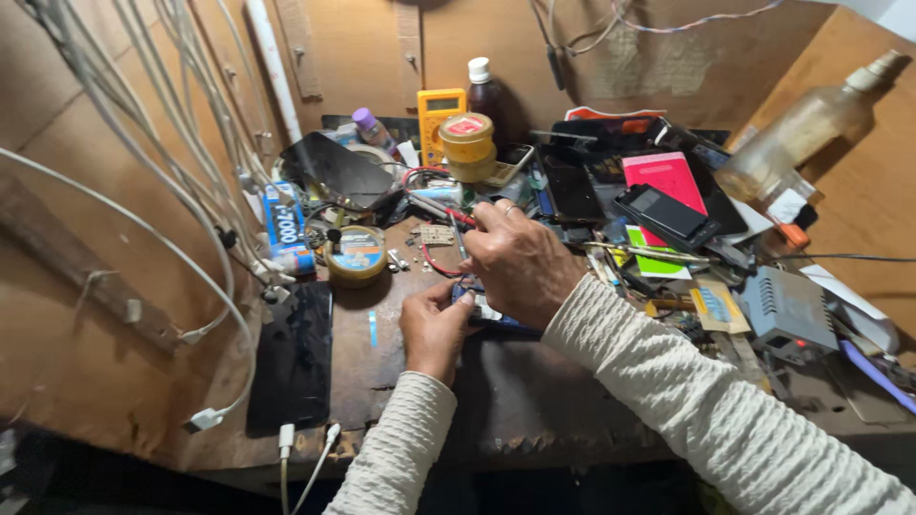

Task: The person is repairing a mobile phone by removing the back cover and probing the internal components with multimeter leads. They also apply a piece of tape to the device and handle a small screwdriver.

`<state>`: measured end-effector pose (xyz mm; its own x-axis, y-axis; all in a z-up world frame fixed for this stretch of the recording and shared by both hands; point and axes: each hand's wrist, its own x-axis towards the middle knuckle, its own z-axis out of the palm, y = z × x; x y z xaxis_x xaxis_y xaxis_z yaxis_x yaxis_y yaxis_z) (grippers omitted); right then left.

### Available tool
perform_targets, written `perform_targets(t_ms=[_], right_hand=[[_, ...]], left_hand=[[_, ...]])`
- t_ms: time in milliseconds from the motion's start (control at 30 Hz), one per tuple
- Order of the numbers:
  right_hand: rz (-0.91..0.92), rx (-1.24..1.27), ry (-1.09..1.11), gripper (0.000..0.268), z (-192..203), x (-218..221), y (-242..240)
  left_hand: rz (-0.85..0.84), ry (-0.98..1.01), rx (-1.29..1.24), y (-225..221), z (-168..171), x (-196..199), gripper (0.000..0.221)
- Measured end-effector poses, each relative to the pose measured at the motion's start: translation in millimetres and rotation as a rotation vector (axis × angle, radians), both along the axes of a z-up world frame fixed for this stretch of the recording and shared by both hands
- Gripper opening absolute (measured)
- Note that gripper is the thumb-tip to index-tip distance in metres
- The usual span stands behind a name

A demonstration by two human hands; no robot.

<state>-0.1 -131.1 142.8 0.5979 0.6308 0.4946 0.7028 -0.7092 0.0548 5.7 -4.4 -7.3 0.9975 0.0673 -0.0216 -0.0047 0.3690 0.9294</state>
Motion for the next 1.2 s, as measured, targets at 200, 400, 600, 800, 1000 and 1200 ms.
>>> perform_targets(t_ms=[200,400,600,800,1000,1200], right_hand=[[0.042,0.006,0.008,0.016,4.8,-0.6,1.7],[-0.022,-0.003,-0.010,0.014,6.5,0.3,10.0],[-0.053,-0.068,0.014,0.022,7.0,1.4,9.8],[-0.009,-0.012,-0.008,0.015,7.4,2.6,12.8],[-0.136,-0.068,0.057,0.027,5.2,2.0,15.0],[0.026,-0.050,-0.057,0.015,7.2,1.9,8.7]], left_hand=[[0.074,0.001,0.117,-1.0,-0.5,1.1,0.027],[0.080,-0.030,0.095,-0.6,3.3,-1.2,0.028],[0.040,0.105,0.042,-0.2,8.0,-0.4,0.027],[0.088,0.077,0.110,-2.2,5.6,-0.3,0.029],[0.144,0.057,0.280,0.9,12.4,-3.4,0.028],[0.161,0.088,0.286,0.7,18.4,-7.1,0.026]])
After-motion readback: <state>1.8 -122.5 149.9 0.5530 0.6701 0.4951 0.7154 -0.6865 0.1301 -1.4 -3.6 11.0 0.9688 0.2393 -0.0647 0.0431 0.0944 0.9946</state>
